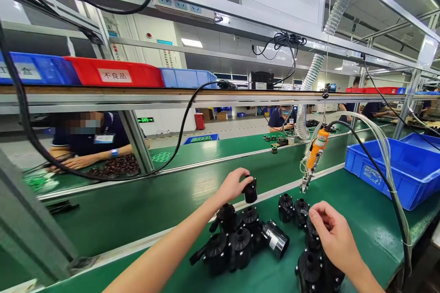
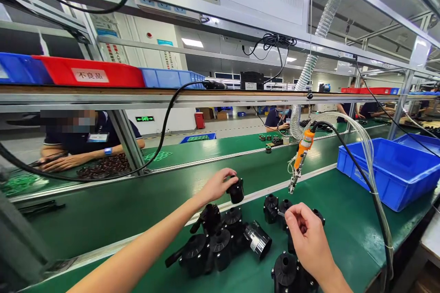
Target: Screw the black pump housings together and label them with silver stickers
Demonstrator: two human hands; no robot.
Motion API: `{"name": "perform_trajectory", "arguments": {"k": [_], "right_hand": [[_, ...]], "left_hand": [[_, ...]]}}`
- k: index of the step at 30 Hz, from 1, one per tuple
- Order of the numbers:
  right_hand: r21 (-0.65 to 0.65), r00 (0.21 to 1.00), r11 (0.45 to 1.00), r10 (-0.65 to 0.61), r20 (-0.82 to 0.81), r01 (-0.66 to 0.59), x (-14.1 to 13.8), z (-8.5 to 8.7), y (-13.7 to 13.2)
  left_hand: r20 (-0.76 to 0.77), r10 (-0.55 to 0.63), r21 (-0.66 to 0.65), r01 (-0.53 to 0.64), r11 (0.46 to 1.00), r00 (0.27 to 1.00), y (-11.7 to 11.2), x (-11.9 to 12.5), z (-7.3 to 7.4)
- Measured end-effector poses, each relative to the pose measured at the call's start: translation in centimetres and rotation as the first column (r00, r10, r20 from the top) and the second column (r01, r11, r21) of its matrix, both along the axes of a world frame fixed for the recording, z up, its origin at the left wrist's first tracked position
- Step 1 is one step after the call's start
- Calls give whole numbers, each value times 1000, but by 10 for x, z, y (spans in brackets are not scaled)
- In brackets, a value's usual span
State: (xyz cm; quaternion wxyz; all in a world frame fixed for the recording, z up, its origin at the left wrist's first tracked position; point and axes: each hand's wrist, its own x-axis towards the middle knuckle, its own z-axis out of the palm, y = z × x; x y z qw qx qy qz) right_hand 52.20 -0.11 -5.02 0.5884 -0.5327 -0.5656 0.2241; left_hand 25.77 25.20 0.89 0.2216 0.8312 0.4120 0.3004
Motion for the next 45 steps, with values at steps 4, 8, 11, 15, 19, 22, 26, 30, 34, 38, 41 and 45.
{"name": "perform_trajectory", "arguments": {"k": [4,8,11,15,19,22,26,30,34,38,41,45], "right_hand": [[-14,997,997,71,-39,-71,-6,14,3],[-62,972,973,214,-97,-220,-18,28,7],[-100,959,956,265,-102,-275,-25,35,7],[-114,974,968,217,-71,-224,-28,37,6],[-131,990,981,137,-35,-140,-29,35,5],[-131,995,987,96,-21,-97,-31,34,5],[-104,997,992,73,-2,-72,-33,35,4],[-81,999,996,46,17,-45,-34,35,3],[-64,999,998,30,44,-27,-33,34,3],[-27,997,1000,11,80,-8,-36,32,2],[75,985,997,-36,171,24,-38,27,1],[127,974,983,-156,165,135,-30,20,2]], "left_hand": [[145,-140,-72,152,986,979,-26,16,28],[203,-313,-177,349,920,928,-70,44,31],[230,-397,-233,446,864,889,-93,60,27],[260,-421,-275,485,830,869,-102,69,26],[285,-406,-291,482,827,868,-101,74,23],[296,-389,-300,472,829,872,-102,76,20],[303,-368,-312,456,834,879,-103,77,17],[305,-349,-322,441,838,886,-104,78,17],[310,-336,-330,432,839,889,-105,78,17],[321,-329,-338,432,836,888,-108,78,19],[331,-331,-340,439,831,883,-111,75,21],[382,-361,-343,493,799,851,-115,70,29]]}}
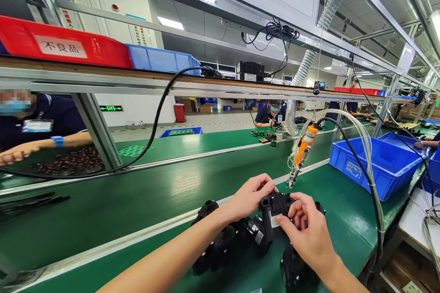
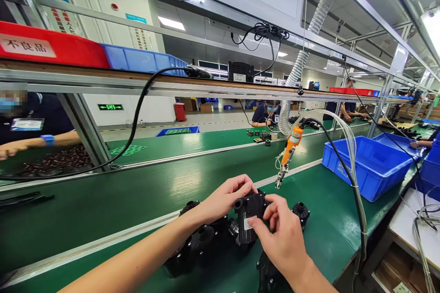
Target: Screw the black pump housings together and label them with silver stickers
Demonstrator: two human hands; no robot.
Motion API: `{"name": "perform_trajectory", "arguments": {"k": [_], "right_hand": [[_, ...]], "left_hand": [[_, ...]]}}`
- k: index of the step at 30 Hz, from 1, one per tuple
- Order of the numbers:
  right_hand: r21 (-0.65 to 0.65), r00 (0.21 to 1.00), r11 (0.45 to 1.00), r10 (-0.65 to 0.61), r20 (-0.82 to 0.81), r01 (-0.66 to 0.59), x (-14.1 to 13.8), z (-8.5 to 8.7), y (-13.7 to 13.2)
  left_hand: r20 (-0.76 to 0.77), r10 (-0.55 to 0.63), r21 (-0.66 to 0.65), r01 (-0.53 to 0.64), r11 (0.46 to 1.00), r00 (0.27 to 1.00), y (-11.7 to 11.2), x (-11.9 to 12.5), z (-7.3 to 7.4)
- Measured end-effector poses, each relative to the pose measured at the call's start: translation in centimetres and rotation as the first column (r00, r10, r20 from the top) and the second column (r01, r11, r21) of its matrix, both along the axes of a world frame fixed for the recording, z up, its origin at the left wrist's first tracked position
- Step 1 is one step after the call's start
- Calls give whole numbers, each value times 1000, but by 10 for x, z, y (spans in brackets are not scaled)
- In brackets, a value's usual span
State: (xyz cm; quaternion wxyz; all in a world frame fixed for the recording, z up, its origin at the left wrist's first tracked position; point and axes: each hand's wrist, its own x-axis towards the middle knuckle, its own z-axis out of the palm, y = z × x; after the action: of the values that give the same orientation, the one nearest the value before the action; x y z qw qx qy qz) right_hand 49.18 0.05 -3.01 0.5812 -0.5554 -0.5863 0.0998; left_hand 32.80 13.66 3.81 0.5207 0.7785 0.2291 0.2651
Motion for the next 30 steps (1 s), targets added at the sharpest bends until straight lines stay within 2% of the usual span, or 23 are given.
{"name": "perform_trajectory", "arguments": {"k": [3,6,9,11,15,18,20,23,26,28,30], "right_hand": [[-74,994,996,49,-94,-56,6,2,1],[-142,993,984,115,18,-111,0,7,3],[-129,967,990,-20,252,55,-11,8,5],[-91,938,984,-115,325,153,-14,5,5],[-98,961,974,-183,205,206,-2,-9,-5],[-38,972,977,-207,109,212,10,-20,-20],[43,973,979,-204,106,201,13,-26,-31],[125,974,979,-180,137,163,9,-31,-47],[116,973,987,-128,192,107,-2,-36,-59],[112,948,994,-51,313,17,-11,-41,-61],[116,873,988,32,487,-101,-21,-48,-57]], "left_hand": [[41,-55,-20,56,998,998,-7,-3,7],[28,-54,65,52,997,998,-20,-4,11],[-31,19,214,-12,977,999,-29,-2,10],[-69,97,316,-71,946,993,-26,0,5],[-115,305,502,-210,839,945,7,7,-9],[-141,402,547,-267,793,905,40,12,-20],[-160,448,568,-289,771,880,59,15,-26],[-197,479,591,-287,754,855,80,17,-31],[-245,491,595,-270,757,836,94,14,-39],[-285,486,587,-250,770,826,99,11,-49],[-331,464,576,-214,789,822,101,8,-58]]}}
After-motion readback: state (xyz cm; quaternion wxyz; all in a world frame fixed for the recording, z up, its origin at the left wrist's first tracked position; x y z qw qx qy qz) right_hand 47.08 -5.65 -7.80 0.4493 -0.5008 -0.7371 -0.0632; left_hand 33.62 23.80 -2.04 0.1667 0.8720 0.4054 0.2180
